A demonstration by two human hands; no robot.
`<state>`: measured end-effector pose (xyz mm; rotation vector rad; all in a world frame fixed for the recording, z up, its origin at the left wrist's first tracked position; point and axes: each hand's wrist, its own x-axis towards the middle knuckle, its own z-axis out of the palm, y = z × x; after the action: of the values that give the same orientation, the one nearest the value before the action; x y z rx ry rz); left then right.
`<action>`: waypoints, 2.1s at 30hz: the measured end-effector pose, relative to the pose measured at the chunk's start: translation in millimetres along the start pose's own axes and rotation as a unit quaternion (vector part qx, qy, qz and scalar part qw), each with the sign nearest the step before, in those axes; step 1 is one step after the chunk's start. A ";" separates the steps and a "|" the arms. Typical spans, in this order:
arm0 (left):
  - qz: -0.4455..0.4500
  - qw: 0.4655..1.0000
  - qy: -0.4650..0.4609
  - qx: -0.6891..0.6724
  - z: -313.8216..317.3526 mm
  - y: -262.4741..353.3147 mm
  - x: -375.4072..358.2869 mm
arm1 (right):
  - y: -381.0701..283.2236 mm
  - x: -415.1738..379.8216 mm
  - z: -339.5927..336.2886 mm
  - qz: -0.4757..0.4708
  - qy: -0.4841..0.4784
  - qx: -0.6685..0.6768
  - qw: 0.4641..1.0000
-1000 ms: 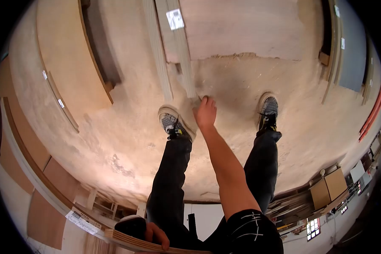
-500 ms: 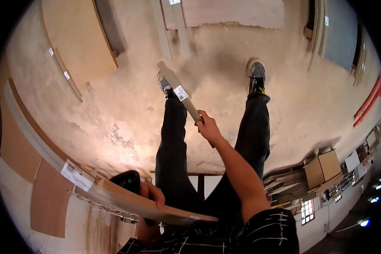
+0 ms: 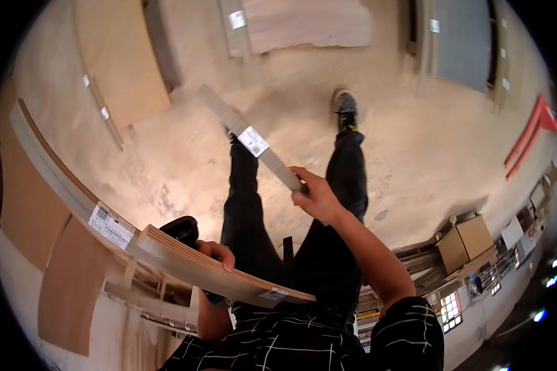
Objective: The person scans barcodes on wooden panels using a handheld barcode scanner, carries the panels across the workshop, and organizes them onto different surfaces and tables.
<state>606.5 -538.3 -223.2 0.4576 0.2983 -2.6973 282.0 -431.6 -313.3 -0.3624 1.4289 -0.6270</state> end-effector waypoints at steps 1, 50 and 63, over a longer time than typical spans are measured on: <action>-0.001 0.999 -0.022 -0.036 -12.2 -5.0 -6.3 | 1.6 -8.3 -7.5 0.000 0.015 0.013 1.000; -0.045 0.997 -0.001 0.061 106.9 -435.7 632.3 | 142.4 86.5 -714.5 -0.013 0.329 -0.329 0.885; -0.045 0.981 0.155 0.108 114.4 -400.2 635.8 | 48.5 -160.8 -629.8 -0.032 0.129 0.084 0.988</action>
<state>-141.9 -422.3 -286.6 0.9534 0.1109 -2.7543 -331.6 -212.6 -292.9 -0.1998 1.6011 -0.8646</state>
